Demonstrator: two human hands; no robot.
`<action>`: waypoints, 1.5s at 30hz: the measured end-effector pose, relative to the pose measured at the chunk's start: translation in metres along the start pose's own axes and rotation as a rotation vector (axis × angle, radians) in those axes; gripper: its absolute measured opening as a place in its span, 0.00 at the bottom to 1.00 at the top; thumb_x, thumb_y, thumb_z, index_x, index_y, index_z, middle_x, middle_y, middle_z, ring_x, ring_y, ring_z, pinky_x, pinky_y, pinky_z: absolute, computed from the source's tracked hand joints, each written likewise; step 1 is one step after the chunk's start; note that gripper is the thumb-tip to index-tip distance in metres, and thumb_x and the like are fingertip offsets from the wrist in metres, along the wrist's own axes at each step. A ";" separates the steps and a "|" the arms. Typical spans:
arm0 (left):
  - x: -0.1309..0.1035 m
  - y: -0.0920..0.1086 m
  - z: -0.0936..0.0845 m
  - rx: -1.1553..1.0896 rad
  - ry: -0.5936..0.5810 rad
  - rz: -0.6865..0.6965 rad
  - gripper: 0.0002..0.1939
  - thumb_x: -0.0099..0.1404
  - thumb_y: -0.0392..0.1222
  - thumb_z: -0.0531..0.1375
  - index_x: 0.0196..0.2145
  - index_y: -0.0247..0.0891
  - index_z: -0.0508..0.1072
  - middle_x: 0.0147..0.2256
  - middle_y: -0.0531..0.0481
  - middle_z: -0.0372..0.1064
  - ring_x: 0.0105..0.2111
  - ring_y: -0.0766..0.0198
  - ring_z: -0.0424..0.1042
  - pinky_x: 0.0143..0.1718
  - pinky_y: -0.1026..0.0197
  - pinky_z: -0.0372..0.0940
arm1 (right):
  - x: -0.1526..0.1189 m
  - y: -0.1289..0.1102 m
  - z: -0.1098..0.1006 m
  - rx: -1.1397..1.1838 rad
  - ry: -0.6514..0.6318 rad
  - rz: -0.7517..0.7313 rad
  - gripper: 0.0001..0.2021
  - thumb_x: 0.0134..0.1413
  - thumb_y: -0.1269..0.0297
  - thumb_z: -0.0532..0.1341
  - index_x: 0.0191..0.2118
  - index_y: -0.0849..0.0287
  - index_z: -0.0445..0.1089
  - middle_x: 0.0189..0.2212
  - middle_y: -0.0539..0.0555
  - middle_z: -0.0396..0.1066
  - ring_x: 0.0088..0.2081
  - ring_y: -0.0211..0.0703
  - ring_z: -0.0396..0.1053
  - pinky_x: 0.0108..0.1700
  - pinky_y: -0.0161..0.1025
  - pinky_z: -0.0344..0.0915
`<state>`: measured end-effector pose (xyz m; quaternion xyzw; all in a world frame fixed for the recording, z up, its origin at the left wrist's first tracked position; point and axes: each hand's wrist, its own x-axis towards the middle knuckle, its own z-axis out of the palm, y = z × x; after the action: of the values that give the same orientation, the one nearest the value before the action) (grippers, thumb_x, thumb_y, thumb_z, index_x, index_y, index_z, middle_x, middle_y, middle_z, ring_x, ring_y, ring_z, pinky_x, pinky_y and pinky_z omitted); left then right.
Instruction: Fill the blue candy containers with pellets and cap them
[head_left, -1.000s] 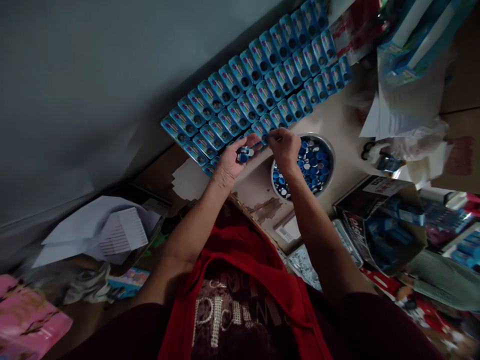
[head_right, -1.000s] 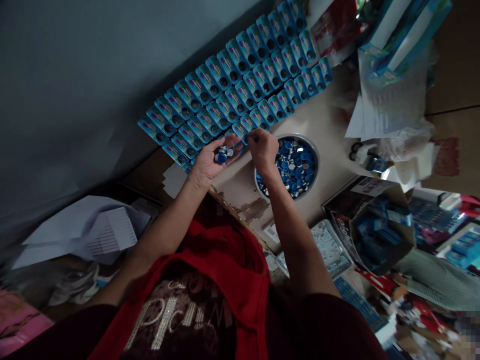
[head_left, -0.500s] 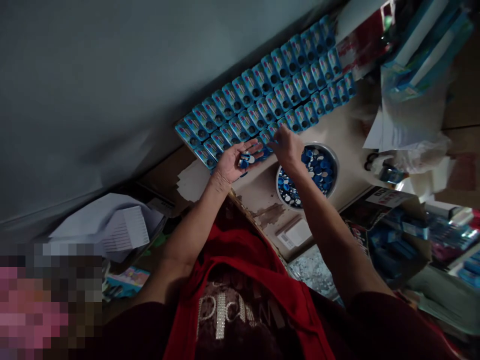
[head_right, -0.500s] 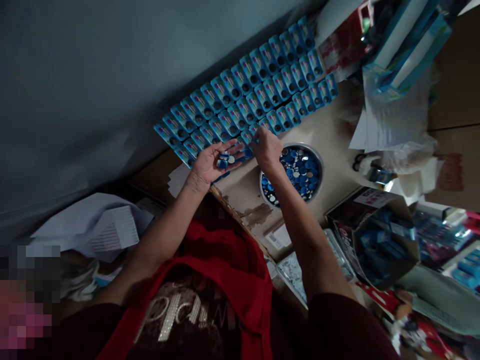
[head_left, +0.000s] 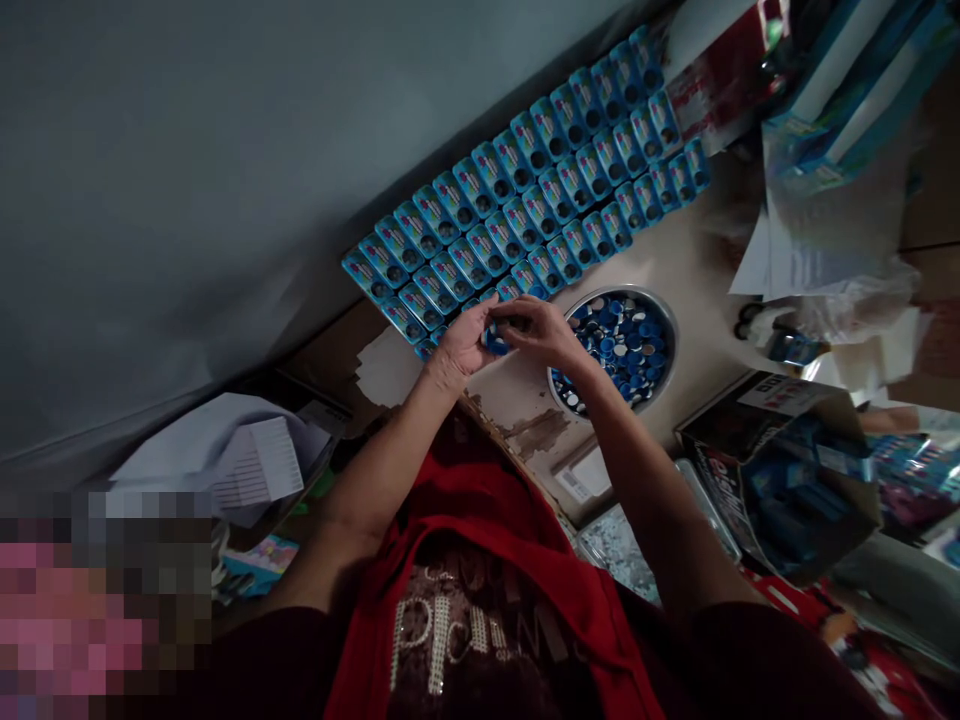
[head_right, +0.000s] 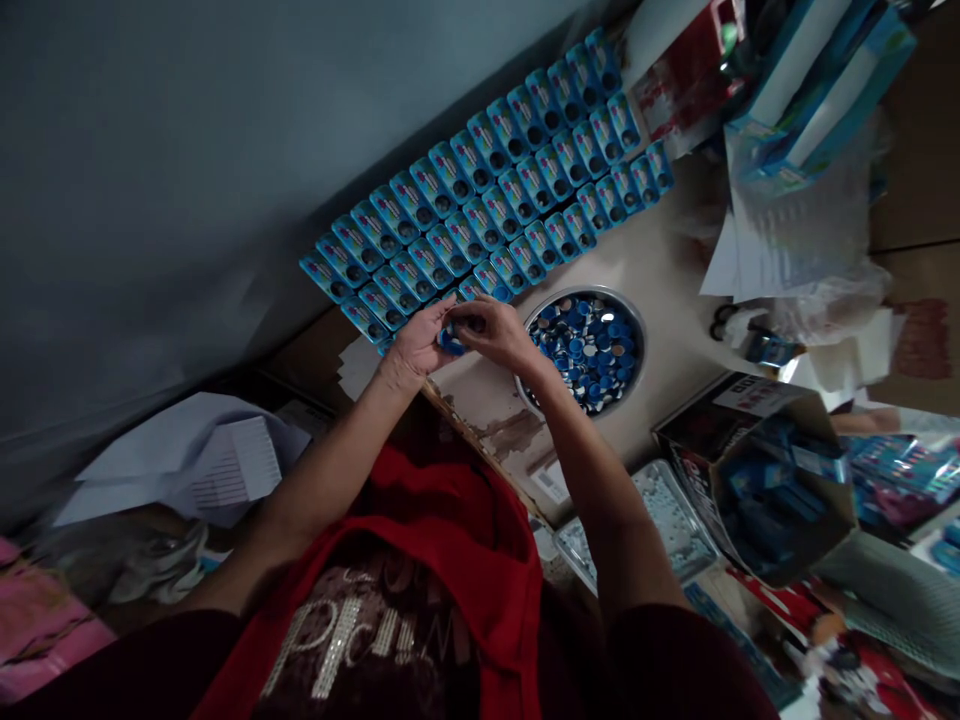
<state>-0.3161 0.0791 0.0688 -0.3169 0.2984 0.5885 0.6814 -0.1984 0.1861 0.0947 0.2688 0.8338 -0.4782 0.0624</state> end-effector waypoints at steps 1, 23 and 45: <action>0.002 0.001 0.002 -0.005 0.009 -0.006 0.16 0.84 0.44 0.60 0.60 0.35 0.82 0.44 0.41 0.89 0.44 0.50 0.90 0.55 0.50 0.84 | 0.002 0.001 -0.004 0.000 0.013 0.023 0.15 0.62 0.68 0.67 0.49 0.54 0.90 0.41 0.53 0.83 0.38 0.43 0.78 0.45 0.38 0.74; -0.020 0.033 -0.001 -0.011 -0.003 0.123 0.12 0.80 0.38 0.60 0.52 0.33 0.84 0.50 0.37 0.88 0.61 0.46 0.86 0.70 0.37 0.76 | 0.079 0.005 -0.039 -0.348 0.350 0.237 0.10 0.58 0.69 0.68 0.43 0.55 0.87 0.42 0.57 0.84 0.46 0.53 0.80 0.55 0.50 0.74; -0.023 0.033 -0.027 -0.049 0.064 0.162 0.15 0.79 0.40 0.69 0.61 0.39 0.82 0.50 0.44 0.89 0.51 0.53 0.89 0.65 0.45 0.81 | 0.049 -0.021 0.004 -0.241 0.056 -0.180 0.12 0.63 0.68 0.64 0.48 0.57 0.84 0.40 0.57 0.75 0.44 0.50 0.74 0.48 0.45 0.70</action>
<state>-0.3530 0.0474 0.0669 -0.3272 0.3301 0.6382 0.6137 -0.2513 0.1935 0.0915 0.1969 0.9072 -0.3707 0.0275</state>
